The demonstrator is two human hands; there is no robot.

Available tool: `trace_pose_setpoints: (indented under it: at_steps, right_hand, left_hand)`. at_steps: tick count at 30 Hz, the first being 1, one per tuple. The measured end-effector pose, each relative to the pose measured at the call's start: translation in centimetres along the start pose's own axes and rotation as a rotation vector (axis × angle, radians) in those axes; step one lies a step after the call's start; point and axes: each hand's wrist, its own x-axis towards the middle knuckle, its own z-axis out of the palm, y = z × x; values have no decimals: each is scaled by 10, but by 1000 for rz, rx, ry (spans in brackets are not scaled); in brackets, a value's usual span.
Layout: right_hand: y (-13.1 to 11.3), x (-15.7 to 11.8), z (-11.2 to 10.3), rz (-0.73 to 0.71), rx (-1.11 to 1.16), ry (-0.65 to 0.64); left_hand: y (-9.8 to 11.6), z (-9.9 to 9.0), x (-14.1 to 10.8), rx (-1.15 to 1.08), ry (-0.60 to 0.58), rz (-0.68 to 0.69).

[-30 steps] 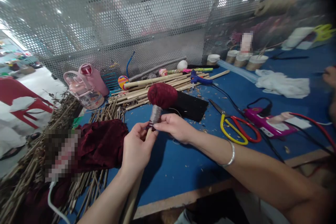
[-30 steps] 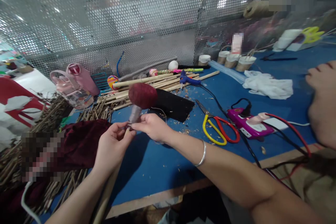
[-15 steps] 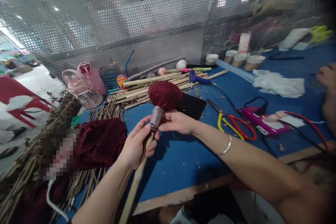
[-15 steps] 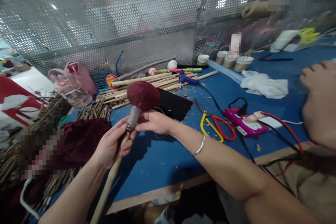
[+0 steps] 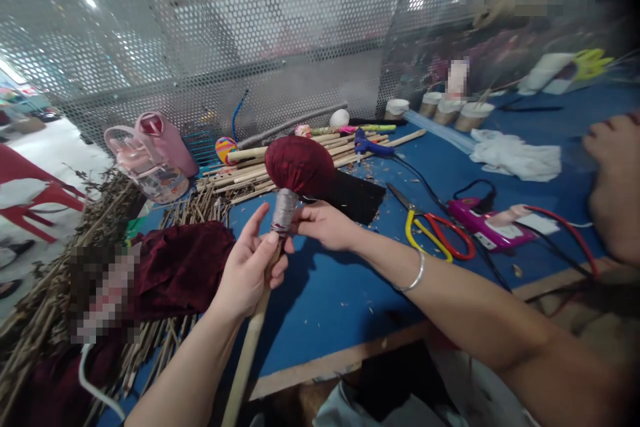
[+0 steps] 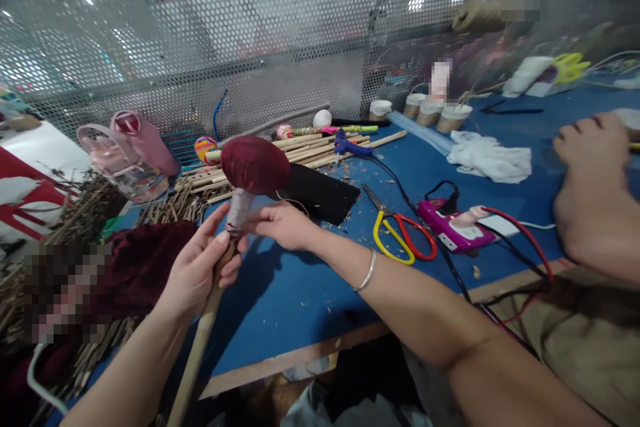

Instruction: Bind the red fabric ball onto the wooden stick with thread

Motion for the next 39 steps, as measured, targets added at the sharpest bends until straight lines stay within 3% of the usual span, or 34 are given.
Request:
trace_pose_setpoints:
  at_steps: [3,5,9,13,21,26,39]
  right_hand:
    - [-8,-5,-3,-6,-44,-25]
    - [-18,-11,-5,-25,-206,-21]
    - [-39,-21,-9,-243,-625,-35]
    - [-51,-21,-13,-480,-943,-15]
    - [-69,2,-17,-629,-1215,-122]
    - [-71,15,-11,-634,-1283,-201]
    - [-86,16,4,-508,-1532,-175]
  left_hand:
    - [-1,-2,4,78,60,-10]
    - [-1,-4,7,127,98,-2]
    - [-3,-8,13,185,160,-26]
    - [-6,-6,13,151,94,-137]
    - [-9,-9,11,68,14,-186]
    - [-8,-9,9,52,-5,-198]
    - [-8,-4,2,157,4,-143]
